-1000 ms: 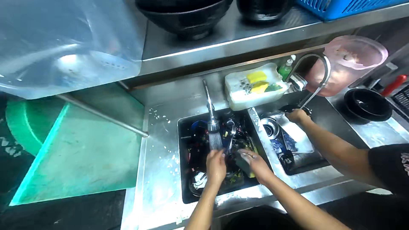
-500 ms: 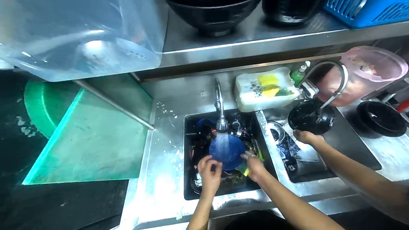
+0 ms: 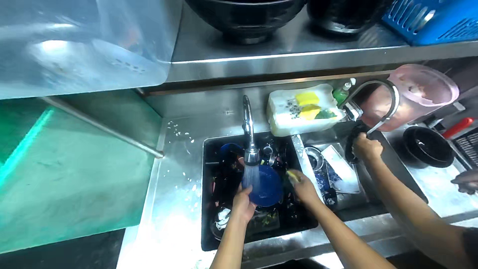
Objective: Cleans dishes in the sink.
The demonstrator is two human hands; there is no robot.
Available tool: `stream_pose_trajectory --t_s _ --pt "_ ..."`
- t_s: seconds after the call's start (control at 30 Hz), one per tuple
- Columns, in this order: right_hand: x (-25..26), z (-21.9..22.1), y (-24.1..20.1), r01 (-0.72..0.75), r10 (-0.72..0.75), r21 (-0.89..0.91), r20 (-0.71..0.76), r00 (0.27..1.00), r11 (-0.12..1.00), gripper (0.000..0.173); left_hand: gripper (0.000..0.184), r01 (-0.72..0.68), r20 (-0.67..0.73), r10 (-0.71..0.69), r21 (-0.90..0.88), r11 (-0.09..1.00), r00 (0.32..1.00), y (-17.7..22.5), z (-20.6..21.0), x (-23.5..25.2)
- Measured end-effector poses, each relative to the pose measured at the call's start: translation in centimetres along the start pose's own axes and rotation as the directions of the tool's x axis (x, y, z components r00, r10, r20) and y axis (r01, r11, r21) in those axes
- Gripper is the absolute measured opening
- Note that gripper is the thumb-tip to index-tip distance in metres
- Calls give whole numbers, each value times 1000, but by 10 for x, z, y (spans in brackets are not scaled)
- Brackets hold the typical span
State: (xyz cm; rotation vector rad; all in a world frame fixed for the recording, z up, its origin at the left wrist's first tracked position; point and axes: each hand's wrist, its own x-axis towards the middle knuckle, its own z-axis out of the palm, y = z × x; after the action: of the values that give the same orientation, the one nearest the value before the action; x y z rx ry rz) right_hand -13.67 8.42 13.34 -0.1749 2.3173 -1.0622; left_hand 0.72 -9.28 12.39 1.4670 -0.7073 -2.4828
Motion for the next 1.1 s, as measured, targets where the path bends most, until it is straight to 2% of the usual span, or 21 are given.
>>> stream_pose_trajectory --t_s 0.07,0.13,0.17,0.23,0.3,0.4,0.5,0.57,0.63,0.7,0.73,0.8,0.9,0.93,1.0,1.07,1.1 --pt "-4 -4 -13 155 -158 -222 4 987 963 50 46 56 5 -56 -80 995 998 -8 13 2" --pt "-20 11 -23 284 -254 -389 128 959 876 54 35 102 79 -87 -216 971 993 -15 25 4" --pt "-29 22 -26 350 -291 -436 197 936 829 54 39 98 138 -64 -264 959 988 -17 31 6" --pt "-42 46 -33 458 -356 -424 301 885 781 51 53 50 210 11 -280 959 978 -18 40 9" --pt "-33 61 -39 546 -446 -365 326 834 754 47 62 65 260 2 -247 967 966 -20 48 5" --pt "12 53 -50 534 -424 -437 329 844 724 55 52 178 336 -100 -210 961 937 -26 51 7" --pt "40 31 -36 431 -424 -575 156 892 695 51 41 157 339 -65 -250 955 939 -25 52 21" --pt "18 29 -30 360 -319 -581 176 931 730 52 42 110 293 -27 -273 956 956 -18 53 30" --pt "-13 36 -35 344 -246 -503 252 936 793 52 48 69 286 0 -232 970 958 -13 58 32" --pt "-23 39 -43 392 -289 -421 290 913 818 49 55 43 308 -5 -120 992 951 -15 67 28" --pt "-17 39 -44 426 -335 -408 278 900 808 48 50 46 314 -20 -75 996 949 -17 69 25" --pt "9 26 -45 466 -421 -465 204 884 753 47 39 65 348 -36 -72 995 937 -15 72 21" --pt "23 6 -30 422 -495 -597 48 868 682 44 44 48 392 13 -145 988 920 -7 69 18" --pt "11 6 -25 405 -466 -603 61 882 687 45 40 41 379 30 -177 983 925 -4 68 18" --pt "-22 11 -28 417 -377 -533 189 907 736 48 38 23 369 54 -203 979 928 0 68 19" --pt "-43 18 -43 477 -369 -424 314 875 770 48 48 -1 431 66 -149 989 900 -3 69 13" --pt "-43 18 -50 517 -409 -377 332 850 768 48 54 7 449 46 -116 993 892 -6 70 5"
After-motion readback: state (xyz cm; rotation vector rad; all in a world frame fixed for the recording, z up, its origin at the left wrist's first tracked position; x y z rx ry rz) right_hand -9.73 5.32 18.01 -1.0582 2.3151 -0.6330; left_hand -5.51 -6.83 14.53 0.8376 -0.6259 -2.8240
